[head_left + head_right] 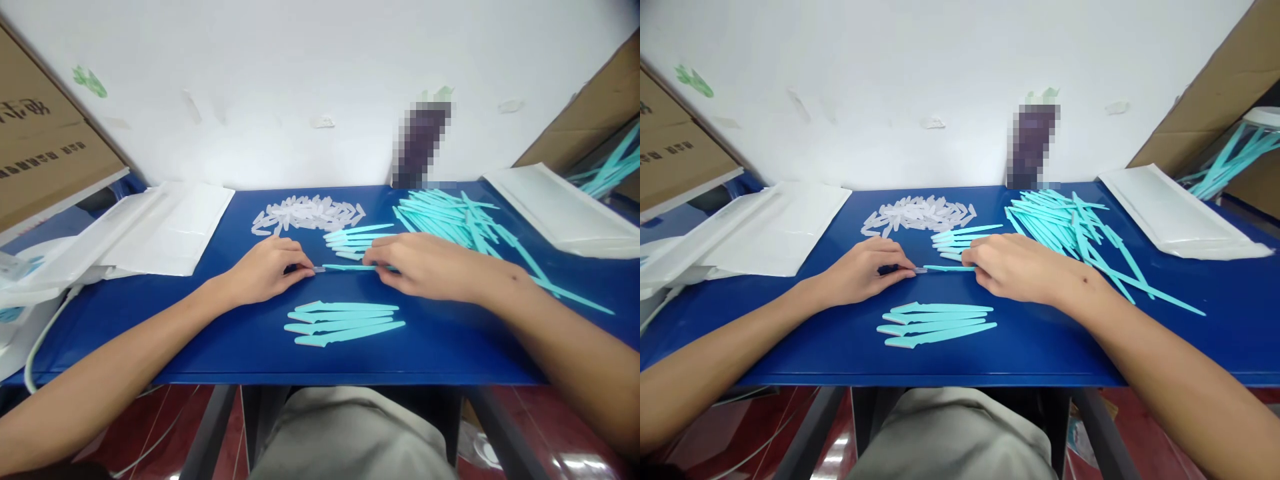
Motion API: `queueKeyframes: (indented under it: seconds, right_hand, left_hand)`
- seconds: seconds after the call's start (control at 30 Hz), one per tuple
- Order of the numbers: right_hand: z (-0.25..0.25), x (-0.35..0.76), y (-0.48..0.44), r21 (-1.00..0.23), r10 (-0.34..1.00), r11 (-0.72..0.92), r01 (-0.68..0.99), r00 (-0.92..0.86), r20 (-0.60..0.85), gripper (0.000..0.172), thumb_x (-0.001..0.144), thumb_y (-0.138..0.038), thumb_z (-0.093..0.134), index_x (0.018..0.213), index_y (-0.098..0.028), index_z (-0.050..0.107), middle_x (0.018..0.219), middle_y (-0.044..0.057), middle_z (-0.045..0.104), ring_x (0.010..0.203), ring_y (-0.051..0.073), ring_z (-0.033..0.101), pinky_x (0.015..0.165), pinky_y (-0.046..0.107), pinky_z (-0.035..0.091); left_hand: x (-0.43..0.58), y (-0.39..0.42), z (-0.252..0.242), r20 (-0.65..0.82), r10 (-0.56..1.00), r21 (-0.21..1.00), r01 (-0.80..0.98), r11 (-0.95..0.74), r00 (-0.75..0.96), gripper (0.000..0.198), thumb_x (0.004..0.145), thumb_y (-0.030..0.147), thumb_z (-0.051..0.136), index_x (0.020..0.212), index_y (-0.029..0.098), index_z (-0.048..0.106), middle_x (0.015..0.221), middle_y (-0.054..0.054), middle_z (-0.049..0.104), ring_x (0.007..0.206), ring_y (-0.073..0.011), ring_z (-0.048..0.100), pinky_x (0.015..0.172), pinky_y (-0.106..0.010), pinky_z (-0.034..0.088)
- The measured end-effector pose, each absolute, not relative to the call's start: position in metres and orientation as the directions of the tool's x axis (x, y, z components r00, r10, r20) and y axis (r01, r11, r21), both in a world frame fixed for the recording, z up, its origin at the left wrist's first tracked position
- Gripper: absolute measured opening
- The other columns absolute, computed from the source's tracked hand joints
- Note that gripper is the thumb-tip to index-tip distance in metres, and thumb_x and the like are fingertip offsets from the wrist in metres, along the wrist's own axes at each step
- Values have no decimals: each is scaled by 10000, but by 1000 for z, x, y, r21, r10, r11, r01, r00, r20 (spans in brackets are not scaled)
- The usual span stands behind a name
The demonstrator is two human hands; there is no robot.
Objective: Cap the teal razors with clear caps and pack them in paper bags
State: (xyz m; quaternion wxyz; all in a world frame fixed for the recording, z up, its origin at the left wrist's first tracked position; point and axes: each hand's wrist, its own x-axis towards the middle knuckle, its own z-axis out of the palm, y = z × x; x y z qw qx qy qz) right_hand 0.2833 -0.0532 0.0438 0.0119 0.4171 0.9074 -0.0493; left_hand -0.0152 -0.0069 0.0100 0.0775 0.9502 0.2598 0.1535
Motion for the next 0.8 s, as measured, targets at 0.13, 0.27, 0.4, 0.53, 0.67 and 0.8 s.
queueKeyframes:
  seconds: [0.13, 0.27, 0.4, 0.53, 0.67, 0.8]
  right_hand:
    - [43, 289, -51, -103, 745, 658, 746, -665, -55, 245, 976, -167, 485, 1045, -192, 719, 990, 73, 713, 828, 217, 663, 711, 331, 420]
    - [41, 294, -50, -64, 719, 694, 717, -695, 1, 278, 987, -172, 477, 1081, -201, 737, 1017, 86, 713, 857, 225, 676, 700, 325, 433]
    - [42, 298, -48, -36, 718, 695, 718, -696, -7, 300, 1003, -172, 450, 1097, -201, 733, 1036, 90, 712, 877, 228, 683, 692, 324, 439]
    - [42, 300, -47, -42, 703, 711, 702, -711, 20, 292, 1002, -180, 460, 1093, -202, 737, 1027, 89, 721, 847, 219, 674, 679, 318, 428]
    - [42, 289, -52, -22, 699, 715, 698, -715, 5, 295, 1000, -160, 455, 1037, -201, 745, 947, 76, 692, 763, 201, 642, 656, 314, 403]
    - [39, 272, -59, 111, 666, 734, 670, -742, 72, 321, 988, -116, 447, 1081, -174, 748, 971, 100, 684, 809, 233, 640, 719, 354, 419]
  left_hand:
    - [-12, -10, 9, 262, 515, 232, 465, -855, 816, 269, 1056, 339, 565, 1016, 188, 784, 918, -54, 742, 832, -195, 668, 784, -343, 448]
    - [-11, -10, 10, 255, 518, 225, 471, -853, 817, 294, 1061, 354, 550, 1007, 194, 790, 909, -57, 739, 822, -196, 666, 765, -340, 443]
    - [-11, -9, 11, 250, 521, 224, 474, -851, 816, 305, 1060, 368, 547, 1004, 204, 798, 891, -56, 736, 810, -194, 662, 755, -336, 442]
    - [-11, -9, 11, 252, 516, 223, 470, -854, 819, 330, 1067, 378, 525, 1004, 205, 799, 903, -60, 742, 809, -191, 666, 753, -341, 448]
    - [-6, -11, 8, 274, 511, 232, 459, -857, 815, 307, 1060, 352, 538, 991, 200, 795, 918, -62, 750, 831, -194, 671, 772, -343, 448]
    - [3, -14, 5, 297, 489, 210, 444, -871, 820, 280, 1046, 317, 563, 952, 174, 784, 914, -67, 745, 843, -203, 660, 777, -345, 441]
